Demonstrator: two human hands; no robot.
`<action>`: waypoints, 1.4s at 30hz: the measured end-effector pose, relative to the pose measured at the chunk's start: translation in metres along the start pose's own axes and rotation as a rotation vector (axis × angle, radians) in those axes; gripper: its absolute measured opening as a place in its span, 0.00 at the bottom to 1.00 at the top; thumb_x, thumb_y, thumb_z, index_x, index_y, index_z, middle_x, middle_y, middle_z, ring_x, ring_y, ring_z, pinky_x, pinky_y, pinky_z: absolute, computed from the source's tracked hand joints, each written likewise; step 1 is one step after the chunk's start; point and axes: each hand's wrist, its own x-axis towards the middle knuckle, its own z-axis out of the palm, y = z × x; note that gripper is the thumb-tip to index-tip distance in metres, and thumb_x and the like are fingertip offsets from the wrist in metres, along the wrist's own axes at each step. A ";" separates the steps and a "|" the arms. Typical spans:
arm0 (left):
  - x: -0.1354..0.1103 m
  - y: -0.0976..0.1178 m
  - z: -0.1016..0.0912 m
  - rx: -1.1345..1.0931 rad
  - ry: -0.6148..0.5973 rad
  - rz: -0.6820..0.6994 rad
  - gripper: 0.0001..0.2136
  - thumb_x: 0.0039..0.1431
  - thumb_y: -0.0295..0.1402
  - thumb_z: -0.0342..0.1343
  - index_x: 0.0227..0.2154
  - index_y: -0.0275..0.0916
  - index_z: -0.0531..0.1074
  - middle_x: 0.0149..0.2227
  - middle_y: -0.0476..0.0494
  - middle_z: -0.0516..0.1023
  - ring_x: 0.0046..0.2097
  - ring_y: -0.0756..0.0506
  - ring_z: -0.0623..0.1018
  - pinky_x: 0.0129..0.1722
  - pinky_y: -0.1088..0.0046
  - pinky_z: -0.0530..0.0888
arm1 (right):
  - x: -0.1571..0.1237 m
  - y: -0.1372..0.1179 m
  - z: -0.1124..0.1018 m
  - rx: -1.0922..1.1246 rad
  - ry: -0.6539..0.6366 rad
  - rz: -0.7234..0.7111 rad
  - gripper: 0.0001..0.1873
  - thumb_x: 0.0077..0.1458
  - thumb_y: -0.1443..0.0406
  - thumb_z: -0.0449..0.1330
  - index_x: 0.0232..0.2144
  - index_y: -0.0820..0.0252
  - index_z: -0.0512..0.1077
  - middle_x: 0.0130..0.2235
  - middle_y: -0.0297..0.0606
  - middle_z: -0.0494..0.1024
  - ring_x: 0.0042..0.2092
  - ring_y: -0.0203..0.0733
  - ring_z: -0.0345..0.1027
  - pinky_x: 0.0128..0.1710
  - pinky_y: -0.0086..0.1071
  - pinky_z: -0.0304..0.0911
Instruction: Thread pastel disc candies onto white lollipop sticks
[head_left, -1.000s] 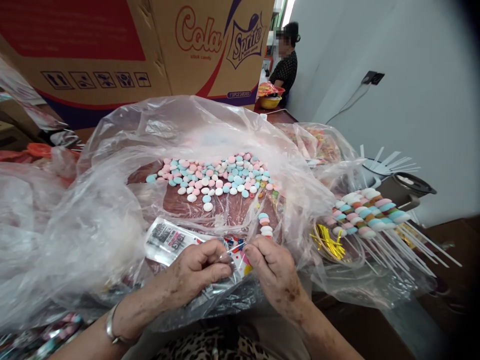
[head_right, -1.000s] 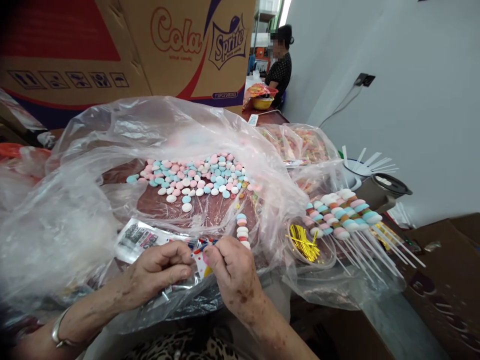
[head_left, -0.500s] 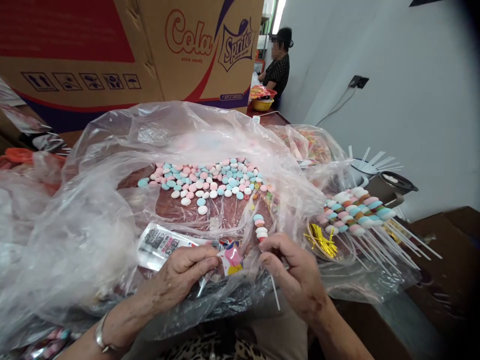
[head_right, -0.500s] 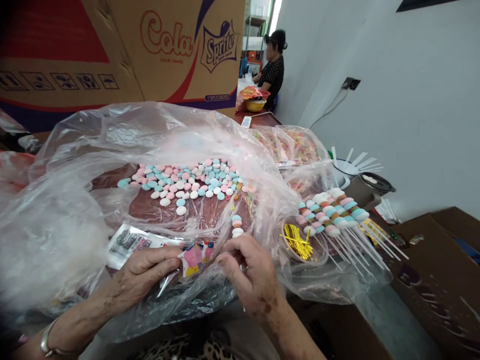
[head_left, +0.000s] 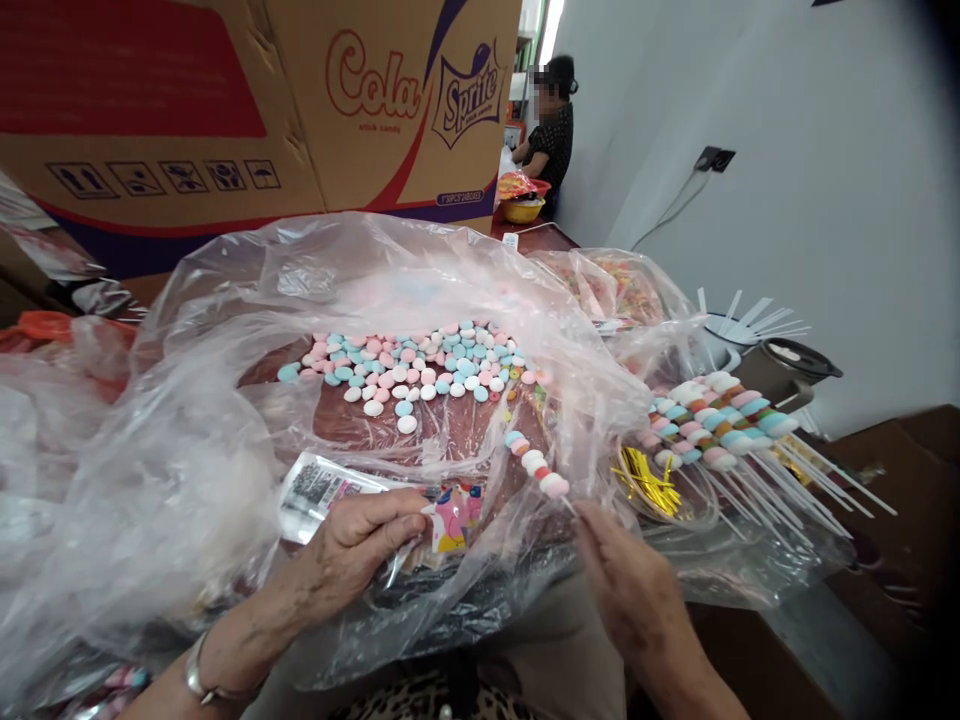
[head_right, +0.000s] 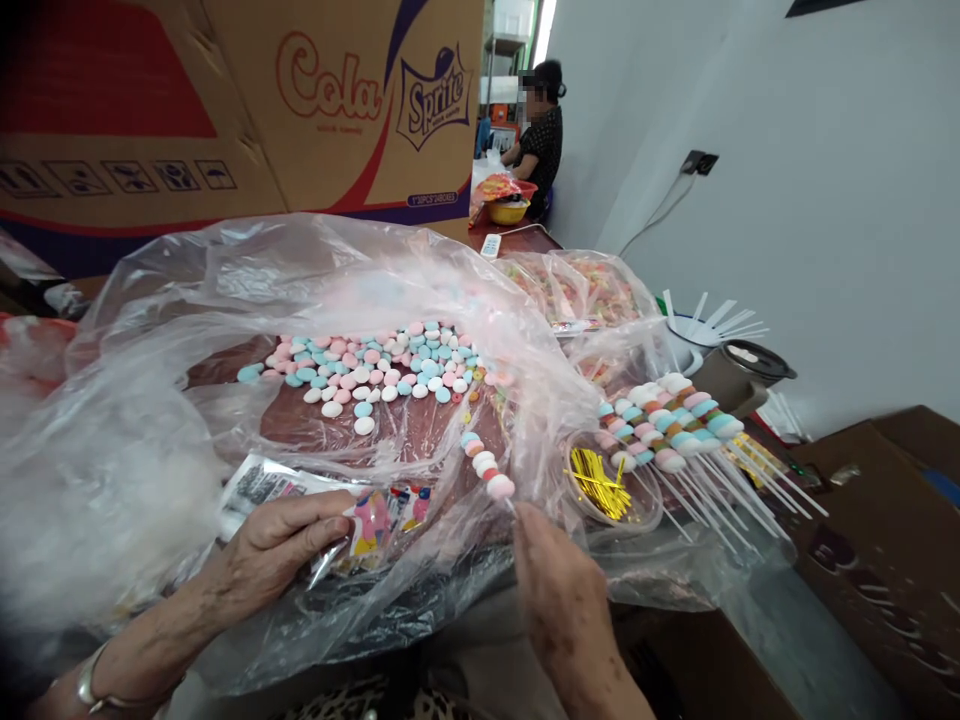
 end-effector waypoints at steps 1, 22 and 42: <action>0.000 0.000 -0.002 -0.005 -0.006 -0.002 0.12 0.64 0.38 0.54 0.36 0.40 0.81 0.42 0.47 0.82 0.46 0.44 0.77 0.48 0.73 0.70 | 0.002 0.004 -0.006 0.041 0.059 -0.017 0.12 0.65 0.66 0.48 0.43 0.60 0.71 0.35 0.43 0.83 0.33 0.45 0.80 0.31 0.32 0.70; 0.008 0.005 -0.017 -0.018 -0.213 -0.053 0.15 0.66 0.40 0.49 0.27 0.38 0.72 0.25 0.53 0.65 0.28 0.51 0.63 0.27 0.77 0.60 | 0.031 0.012 -0.056 0.372 -0.131 -0.436 0.15 0.62 0.71 0.52 0.45 0.53 0.75 0.28 0.34 0.79 0.29 0.38 0.74 0.28 0.28 0.70; 0.017 0.019 -0.031 0.185 -0.422 -0.022 0.17 0.69 0.41 0.48 0.26 0.39 0.68 0.26 0.53 0.66 0.29 0.50 0.65 0.29 0.76 0.62 | 0.046 0.020 -0.061 0.361 -0.210 -0.532 0.15 0.64 0.69 0.51 0.44 0.55 0.76 0.28 0.37 0.79 0.28 0.39 0.70 0.28 0.32 0.67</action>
